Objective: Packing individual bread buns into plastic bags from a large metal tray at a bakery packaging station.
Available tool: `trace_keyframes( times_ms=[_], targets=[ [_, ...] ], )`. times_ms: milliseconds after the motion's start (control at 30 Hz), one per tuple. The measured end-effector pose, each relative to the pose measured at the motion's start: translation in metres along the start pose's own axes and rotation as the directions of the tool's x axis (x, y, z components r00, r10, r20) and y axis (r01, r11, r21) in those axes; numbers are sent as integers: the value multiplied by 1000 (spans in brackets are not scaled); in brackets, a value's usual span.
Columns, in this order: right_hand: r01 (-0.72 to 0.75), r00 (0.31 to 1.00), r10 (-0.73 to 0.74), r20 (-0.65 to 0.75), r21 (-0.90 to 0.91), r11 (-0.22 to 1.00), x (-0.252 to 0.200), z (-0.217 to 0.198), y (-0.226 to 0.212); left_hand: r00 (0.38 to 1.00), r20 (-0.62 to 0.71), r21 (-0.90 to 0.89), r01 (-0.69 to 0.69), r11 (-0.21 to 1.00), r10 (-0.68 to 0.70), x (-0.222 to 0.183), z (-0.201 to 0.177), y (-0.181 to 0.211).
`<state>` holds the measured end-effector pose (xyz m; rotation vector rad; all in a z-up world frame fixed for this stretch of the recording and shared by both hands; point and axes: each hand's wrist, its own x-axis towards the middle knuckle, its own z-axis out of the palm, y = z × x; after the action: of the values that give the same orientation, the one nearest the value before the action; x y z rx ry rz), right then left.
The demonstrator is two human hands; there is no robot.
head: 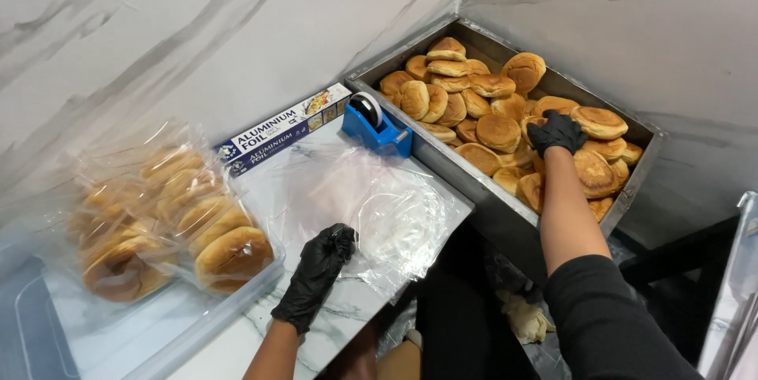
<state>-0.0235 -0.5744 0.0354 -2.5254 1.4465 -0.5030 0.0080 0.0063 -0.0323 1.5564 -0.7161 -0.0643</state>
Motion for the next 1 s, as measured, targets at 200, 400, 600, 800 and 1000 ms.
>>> trace_keyframes(
  times_ms=[200, 400, 600, 800, 1000],
  targets=[
    [102, 933, -62, 354, -93, 990, -30, -8, -47, 968, 19, -38, 250, 968, -249, -2, 2, -9],
    [204, 941, -254, 225, 223, 953, -33, 12, -55, 999, -32, -1, -43, 999, 42, 1, 2, -22],
    [195, 927, -209, 311, 77, 978, -30, 8, -56, 995, -97, -41, -16, 999, 12, -1, 7, 4],
    [26, 971, -122, 208, 411, 911, 5, 35, -35, 998, -65, -44, -18, 999, 15, 2, 4, 36],
    [74, 952, -230, 201, 578, 812, -23, 16, -53, 995, 22, -190, 101, 976, -99, 2, -1, 43]
  ],
)
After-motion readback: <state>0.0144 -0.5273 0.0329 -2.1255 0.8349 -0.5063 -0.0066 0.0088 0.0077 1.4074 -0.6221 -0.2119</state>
